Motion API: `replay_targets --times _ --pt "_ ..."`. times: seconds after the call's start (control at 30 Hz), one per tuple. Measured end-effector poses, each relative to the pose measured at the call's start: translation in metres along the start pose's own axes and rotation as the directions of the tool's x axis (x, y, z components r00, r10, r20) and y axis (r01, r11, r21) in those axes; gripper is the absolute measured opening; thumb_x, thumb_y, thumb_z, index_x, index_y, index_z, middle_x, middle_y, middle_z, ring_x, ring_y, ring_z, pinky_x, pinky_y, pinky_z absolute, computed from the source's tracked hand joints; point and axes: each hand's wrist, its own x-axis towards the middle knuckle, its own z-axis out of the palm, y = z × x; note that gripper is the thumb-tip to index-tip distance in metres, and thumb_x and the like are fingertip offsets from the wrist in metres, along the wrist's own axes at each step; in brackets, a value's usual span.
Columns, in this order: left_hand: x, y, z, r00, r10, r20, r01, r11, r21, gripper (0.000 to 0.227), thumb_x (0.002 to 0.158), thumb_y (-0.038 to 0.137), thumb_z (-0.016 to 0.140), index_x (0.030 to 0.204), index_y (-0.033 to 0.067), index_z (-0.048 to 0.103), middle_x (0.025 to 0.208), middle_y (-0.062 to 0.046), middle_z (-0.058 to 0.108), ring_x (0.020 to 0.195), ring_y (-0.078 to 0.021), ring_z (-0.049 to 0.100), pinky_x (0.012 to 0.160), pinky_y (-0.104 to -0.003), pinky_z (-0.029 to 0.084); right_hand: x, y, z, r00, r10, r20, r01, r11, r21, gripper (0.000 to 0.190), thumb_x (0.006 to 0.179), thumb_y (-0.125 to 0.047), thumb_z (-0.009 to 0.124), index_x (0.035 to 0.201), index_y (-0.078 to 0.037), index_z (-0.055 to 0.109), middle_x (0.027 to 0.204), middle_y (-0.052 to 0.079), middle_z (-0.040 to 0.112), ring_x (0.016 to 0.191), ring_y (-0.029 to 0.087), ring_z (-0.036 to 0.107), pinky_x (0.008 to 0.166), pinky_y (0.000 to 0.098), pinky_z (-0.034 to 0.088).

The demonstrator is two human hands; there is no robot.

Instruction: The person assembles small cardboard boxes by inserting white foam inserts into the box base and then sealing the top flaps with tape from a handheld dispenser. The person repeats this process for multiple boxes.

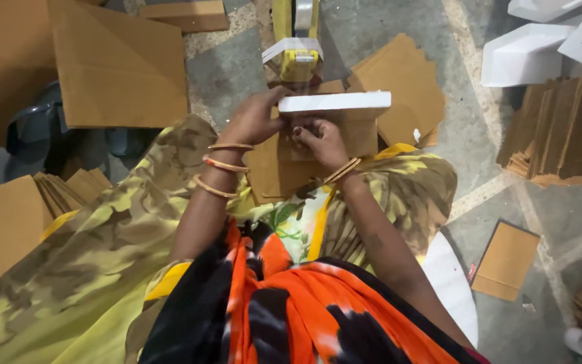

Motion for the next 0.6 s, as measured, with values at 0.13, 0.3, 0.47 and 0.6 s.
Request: replay_targets --times 0.13,0.3,0.47,0.6 --pt "-0.001 -0.008 0.006 0.998 -0.028 0.058 0.053 0.862 -0.504 0.05 0.084 0.02 0.082 0.128 0.0034 0.064 0.124 -0.015 0.07 0.118 -0.0268 0.065 0.099 -0.041 0.05 0.004 0.017 -0.009 0.995 0.091 -0.031 -0.088 0.992 0.088 0.018 0.099 -0.011 0.069 0.113 0.0 0.07 0.087 0.002 0.068 0.067 0.007 0.057 0.061 0.0255 0.049" --pt "0.005 0.002 0.04 0.948 -0.303 -0.102 0.248 0.898 -0.363 0.042 0.081 0.027 0.086 0.111 0.0043 0.066 0.106 -0.012 0.07 0.099 -0.0247 0.071 0.086 -0.04 0.056 0.006 0.016 -0.015 0.999 0.039 0.037 -0.038 0.999 -0.024 0.017 0.099 -0.008 0.068 0.112 0.003 0.069 0.097 0.003 0.073 0.081 0.011 0.067 0.072 0.0283 0.056" --pt "-0.001 0.006 0.035 0.972 -0.086 -0.22 0.054 0.988 -0.147 0.042 0.078 0.02 0.084 0.113 0.0082 0.065 0.109 -0.015 0.069 0.105 -0.0368 0.067 0.087 -0.044 0.054 -0.009 -0.031 0.002 0.997 -0.02 0.069 0.048 0.9 -0.433 0.026 0.096 -0.015 0.069 0.119 -0.003 0.067 0.103 0.003 0.074 0.089 0.011 0.07 0.08 0.0292 0.057" --pt "-0.002 0.005 0.034 0.967 -0.074 -0.246 0.052 0.994 -0.092 0.047 0.078 0.02 0.088 0.114 0.0075 0.06 0.11 -0.017 0.067 0.105 -0.0413 0.064 0.085 -0.046 0.052 -0.033 -0.087 0.004 0.975 -0.156 -0.161 -0.015 0.672 -0.74 0.019 0.1 -0.02 0.073 0.113 -0.005 0.072 0.093 0.009 0.075 0.084 0.017 0.072 0.081 0.0323 0.057"
